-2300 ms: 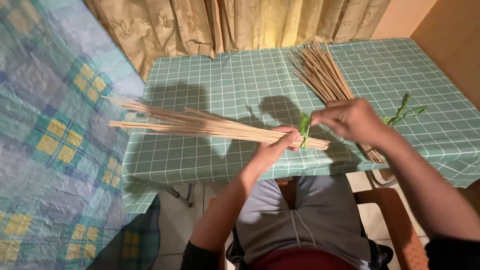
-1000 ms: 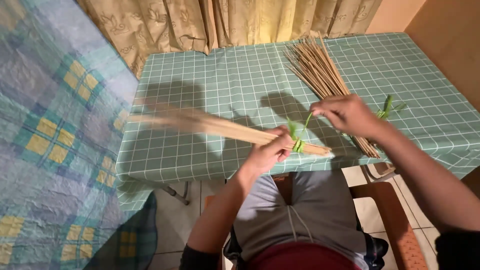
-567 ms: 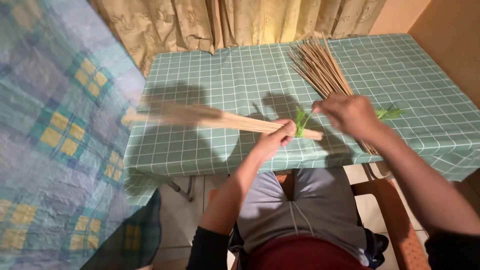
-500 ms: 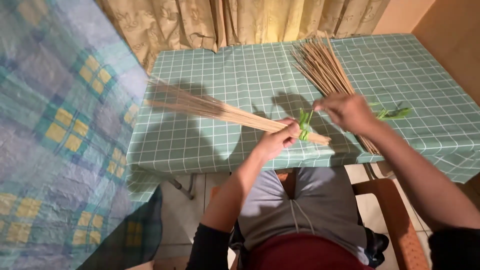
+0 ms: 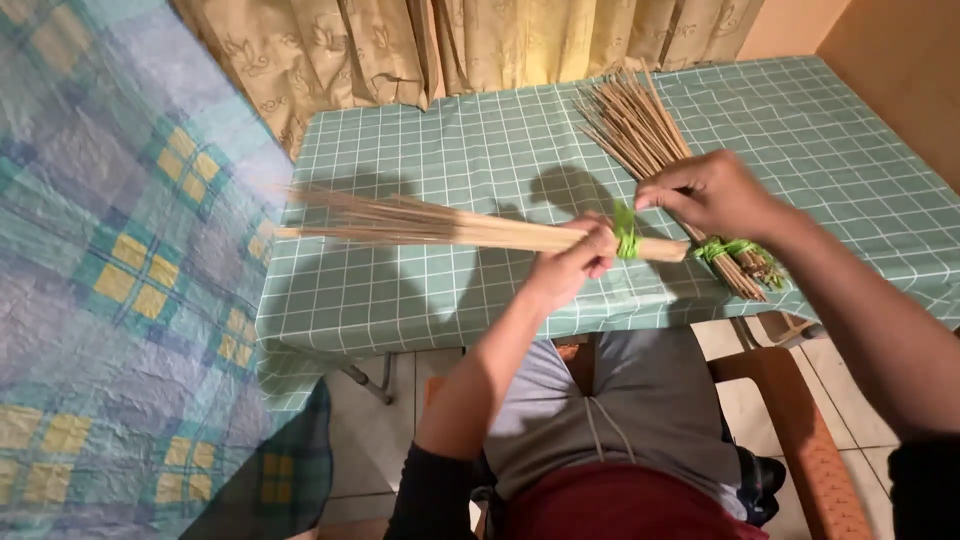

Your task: The person sorts dried coconut leaf midribs on a table by hand, gathering a bundle and then using a green strip to tie it together.

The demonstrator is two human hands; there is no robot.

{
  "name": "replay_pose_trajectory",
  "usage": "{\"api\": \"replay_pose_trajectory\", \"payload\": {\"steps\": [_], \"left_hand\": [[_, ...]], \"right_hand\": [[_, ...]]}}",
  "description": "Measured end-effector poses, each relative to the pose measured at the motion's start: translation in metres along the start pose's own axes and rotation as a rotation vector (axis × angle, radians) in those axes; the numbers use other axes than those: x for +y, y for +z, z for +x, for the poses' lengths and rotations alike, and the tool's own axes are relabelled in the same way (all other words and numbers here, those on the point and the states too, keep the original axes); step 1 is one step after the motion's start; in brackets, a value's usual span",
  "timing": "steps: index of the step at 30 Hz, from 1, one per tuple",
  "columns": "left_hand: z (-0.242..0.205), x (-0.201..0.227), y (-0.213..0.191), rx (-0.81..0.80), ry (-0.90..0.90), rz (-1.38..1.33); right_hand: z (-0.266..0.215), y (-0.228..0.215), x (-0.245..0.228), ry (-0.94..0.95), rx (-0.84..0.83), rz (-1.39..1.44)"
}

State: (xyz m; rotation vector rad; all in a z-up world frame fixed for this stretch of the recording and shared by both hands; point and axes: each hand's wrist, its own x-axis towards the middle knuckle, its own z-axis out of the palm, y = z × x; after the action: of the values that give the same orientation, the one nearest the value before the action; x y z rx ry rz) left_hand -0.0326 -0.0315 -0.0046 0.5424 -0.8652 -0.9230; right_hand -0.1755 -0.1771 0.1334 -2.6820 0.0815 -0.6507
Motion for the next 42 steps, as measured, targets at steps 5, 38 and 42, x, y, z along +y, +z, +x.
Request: {"api": "replay_pose_trajectory", "payload": {"steps": [5, 38, 42], "left_hand": [[0.018, 0.017, -0.003, 0.105, 0.054, -0.033], [-0.024, 0.028, -0.001, 0.159, -0.151, 0.181], [-0.031, -0.028, -0.048, 0.302, -0.135, 0.115]], "right_hand": [[-0.075, 0.09, -0.01, 0.021, 0.08, -0.062], [-0.104, 0.1, -0.105, -0.323, -0.011, 0.02], [-0.09, 0.091, -0.006, -0.23, 0.436, -0.259]]}}
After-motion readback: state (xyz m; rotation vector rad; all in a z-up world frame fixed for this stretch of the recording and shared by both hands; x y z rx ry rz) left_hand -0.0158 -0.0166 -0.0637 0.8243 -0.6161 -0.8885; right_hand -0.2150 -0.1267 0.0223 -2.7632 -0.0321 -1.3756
